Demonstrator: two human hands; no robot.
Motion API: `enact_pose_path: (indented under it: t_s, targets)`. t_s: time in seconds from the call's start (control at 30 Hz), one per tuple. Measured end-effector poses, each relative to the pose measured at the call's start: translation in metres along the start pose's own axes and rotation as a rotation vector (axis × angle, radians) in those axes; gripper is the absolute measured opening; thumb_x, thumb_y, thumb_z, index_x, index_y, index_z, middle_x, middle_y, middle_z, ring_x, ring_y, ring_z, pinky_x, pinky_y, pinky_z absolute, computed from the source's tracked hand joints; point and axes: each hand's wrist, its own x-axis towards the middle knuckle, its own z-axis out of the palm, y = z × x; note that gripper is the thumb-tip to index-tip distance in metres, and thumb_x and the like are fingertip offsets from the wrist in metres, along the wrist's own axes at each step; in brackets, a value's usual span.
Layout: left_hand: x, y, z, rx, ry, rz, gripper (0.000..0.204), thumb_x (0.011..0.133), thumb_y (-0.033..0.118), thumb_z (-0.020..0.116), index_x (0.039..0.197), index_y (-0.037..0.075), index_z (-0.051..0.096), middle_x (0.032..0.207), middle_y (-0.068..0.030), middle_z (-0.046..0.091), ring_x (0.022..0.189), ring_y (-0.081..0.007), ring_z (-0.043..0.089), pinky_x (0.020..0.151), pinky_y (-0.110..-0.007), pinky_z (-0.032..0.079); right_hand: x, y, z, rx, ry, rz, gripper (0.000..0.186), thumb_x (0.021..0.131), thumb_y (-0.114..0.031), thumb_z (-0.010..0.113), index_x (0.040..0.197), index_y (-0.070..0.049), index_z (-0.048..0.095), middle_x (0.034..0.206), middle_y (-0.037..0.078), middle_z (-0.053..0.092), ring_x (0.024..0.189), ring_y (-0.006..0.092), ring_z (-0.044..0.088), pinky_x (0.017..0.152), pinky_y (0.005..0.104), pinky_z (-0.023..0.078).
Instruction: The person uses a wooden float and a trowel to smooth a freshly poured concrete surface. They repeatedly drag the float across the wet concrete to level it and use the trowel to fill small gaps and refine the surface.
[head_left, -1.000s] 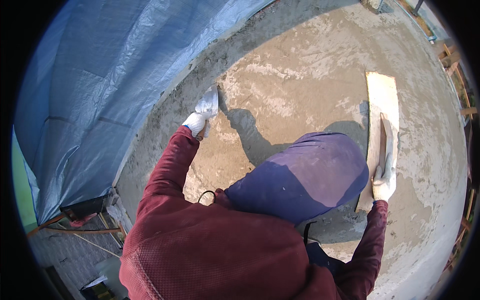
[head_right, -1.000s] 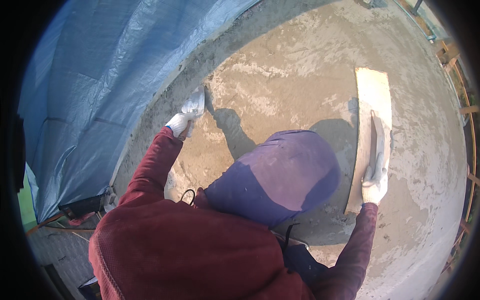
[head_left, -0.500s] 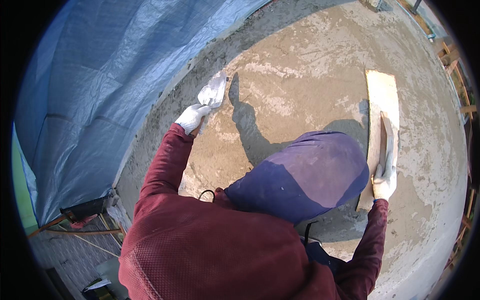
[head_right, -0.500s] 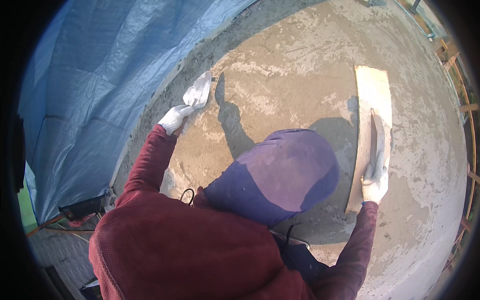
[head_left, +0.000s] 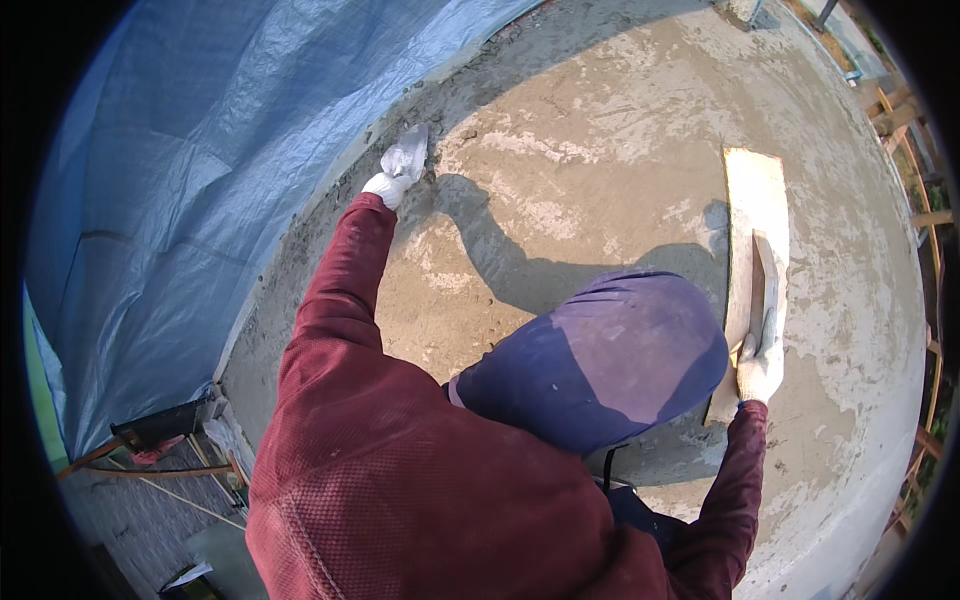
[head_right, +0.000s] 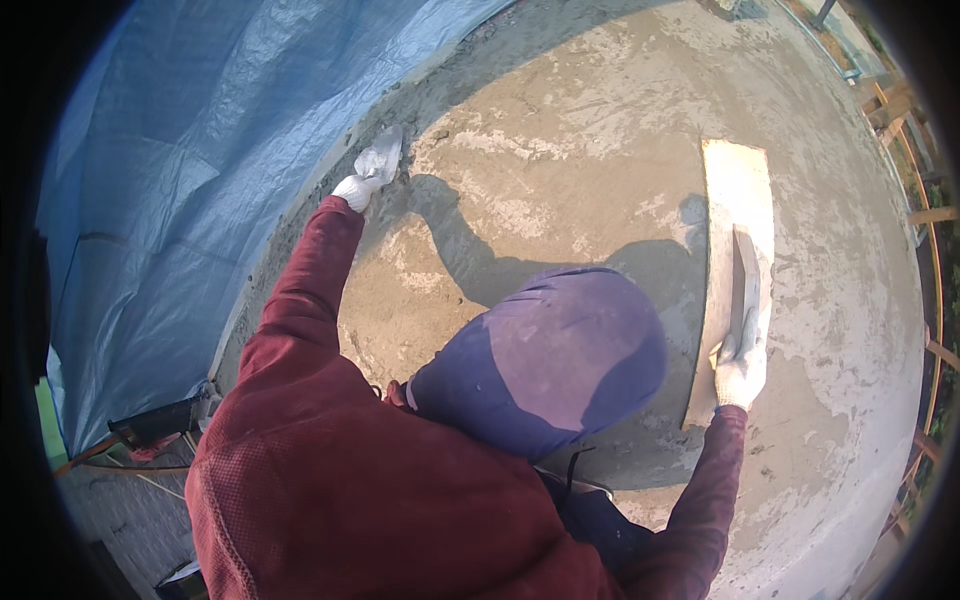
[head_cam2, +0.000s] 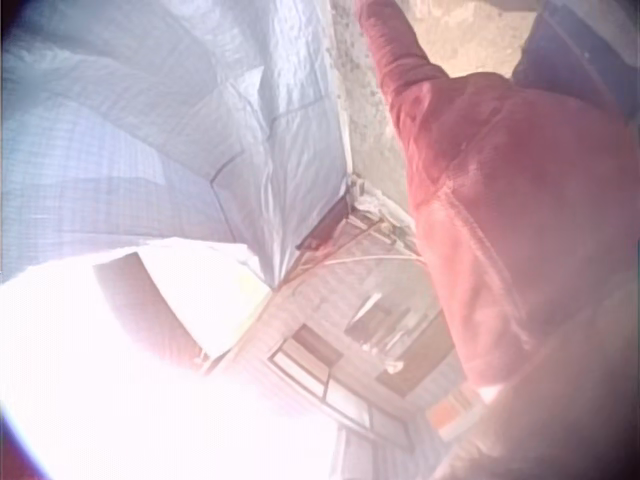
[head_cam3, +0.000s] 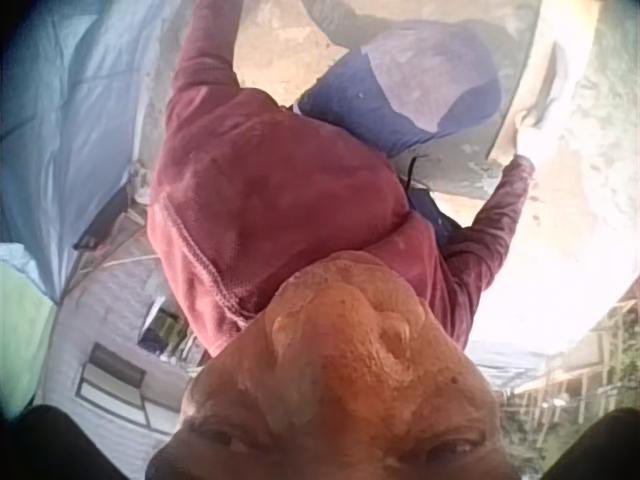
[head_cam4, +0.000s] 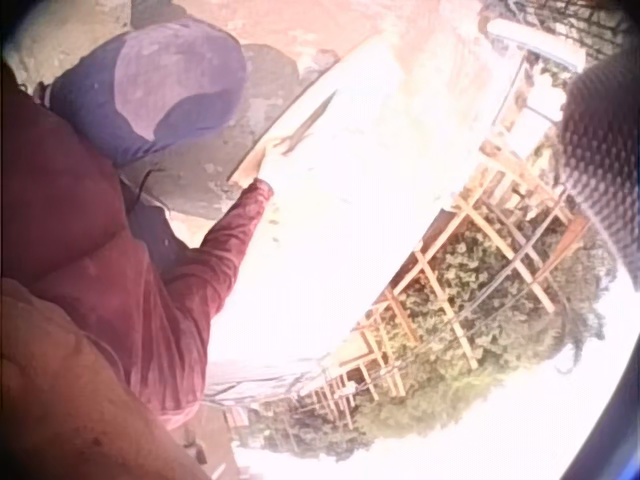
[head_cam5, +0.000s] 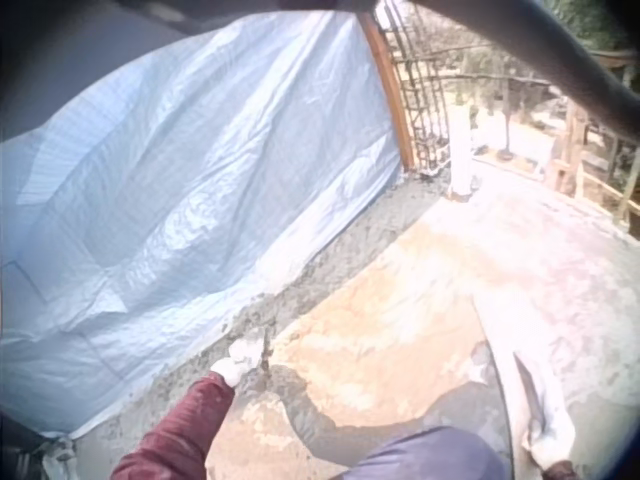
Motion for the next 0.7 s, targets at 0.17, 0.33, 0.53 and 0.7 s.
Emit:
enact_pose_path:
  t_s: [0.17,0.33,0.53,0.7]
  targets:
    - [0.004,0.007,-0.021,0.207,0.093,0.213,0.058,0.089,0.049,0.066,0.110,-0.005,0.074,0.093,-0.0240,0.074,0.089,-0.0317,0.073,0.079,-0.044,0.053,0.001,-0.012,-0.002,0.031,-0.018,0.028,0.069,0.093,-0.012,0.065,0.159,-0.018,0.045,0.148,0.020,0.059,0.115,0.0407,0.068,0.094,0.0460,0.056]
    - [-0.016,0.030,-0.033,0.485,0.042,0.074,0.051,0.099,0.041,0.057,0.130,0.003,0.070,0.113,-0.0211,0.076,0.112,-0.0376,0.071,0.096,-0.044,0.055,0.001,-0.020,0.004,0.049,-0.065,0.049,0.067,0.093,-0.011,0.064,0.158,-0.019,0.048,0.144,0.020,0.061,0.112,0.0408,0.069,0.092,0.0468,0.056]
    - [-0.125,0.053,-0.044,-0.287,-0.048,0.031,0.058,0.094,0.044,0.065,0.121,-0.006,0.068,0.103,-0.0269,0.075,0.101,-0.0416,0.073,0.088,-0.045,0.055,-0.007,0.001,-0.003,0.009,-0.059,0.067,0.066,0.094,-0.011,0.062,0.158,-0.019,0.048,0.151,0.019,0.056,0.124,0.0388,0.065,0.101,0.0438,0.054]
    - [-0.044,-0.002,-0.008,0.209,0.195,-0.014,0.056,0.094,0.042,0.058,0.127,-0.001,0.069,0.118,-0.0280,0.073,0.115,-0.0413,0.070,0.099,-0.047,0.053,0.001,-0.006,0.006,0.085,-0.033,-0.014,0.069,0.094,-0.010,0.064,0.160,-0.013,0.044,0.163,0.018,0.044,0.141,0.0364,0.053,0.112,0.0414,0.047]
